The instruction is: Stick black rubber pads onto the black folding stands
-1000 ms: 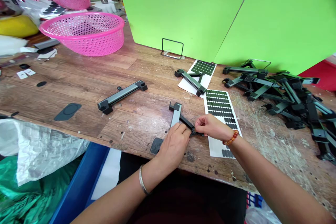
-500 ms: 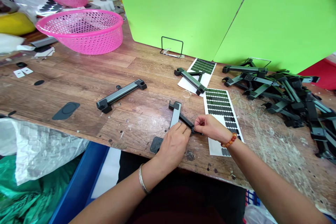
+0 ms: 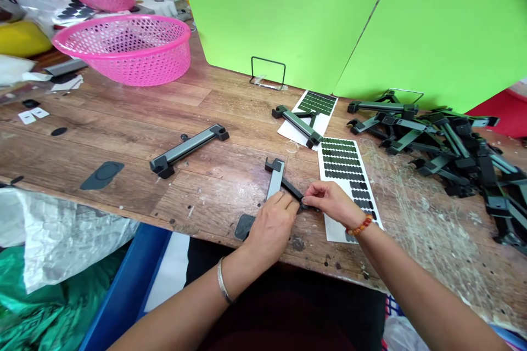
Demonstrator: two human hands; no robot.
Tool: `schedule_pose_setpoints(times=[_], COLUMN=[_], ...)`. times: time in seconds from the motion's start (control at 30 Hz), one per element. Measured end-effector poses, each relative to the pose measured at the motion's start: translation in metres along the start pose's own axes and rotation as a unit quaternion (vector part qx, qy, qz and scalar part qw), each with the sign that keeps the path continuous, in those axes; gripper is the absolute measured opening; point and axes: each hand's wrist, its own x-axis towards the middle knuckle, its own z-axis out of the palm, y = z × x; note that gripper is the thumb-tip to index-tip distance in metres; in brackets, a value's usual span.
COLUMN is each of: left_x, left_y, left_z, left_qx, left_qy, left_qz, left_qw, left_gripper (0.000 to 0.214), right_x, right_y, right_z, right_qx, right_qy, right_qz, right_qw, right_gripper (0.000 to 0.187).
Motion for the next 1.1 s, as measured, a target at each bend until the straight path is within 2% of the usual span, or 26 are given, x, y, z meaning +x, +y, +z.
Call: schedule_pose_setpoints(times=[0.37, 0.57, 0.7, 0.93, 1.1], left_x=[-0.003, -0.008, -0.008, -0.005, -0.002], left_y=[0.003, -0.001, -0.002, -0.003, -0.005], left_z=[-0.001, 0.002, 0.002, 0.005, 0.006], left_qx=[0.011, 0.017, 0.037, 0.086, 0.130], left_qy=[0.014, 0.018, 0.019, 0.007, -0.006], left_qz=[-0.010, 0.045, 0.053, 0.077, 0.065], left_qw=[1.000, 0.999, 0.998, 0.993, 0.989], left_gripper=[0.024, 0.021, 0.025, 0.033, 0.041], right_x=[-0.007, -0.024, -0.040, -0.078, -0.102], right_y=[0.009, 0.015, 0.012, 0.032, 0.047], right_z=[-0.001, 0.003, -0.010, -0.049, -0.046], right_qx=[0.001, -0.076, -0.097, -0.095, -0.146], right_qy=[0.031, 0.111, 0.165, 0.218, 0.188], right_qz=[0.011, -0.061, -0.085, -0.016, 0.008], right_qw=[0.999, 0.989, 0.978, 0.971, 0.971], right_gripper=[0.022, 0.015, 0.016, 0.017, 0.013])
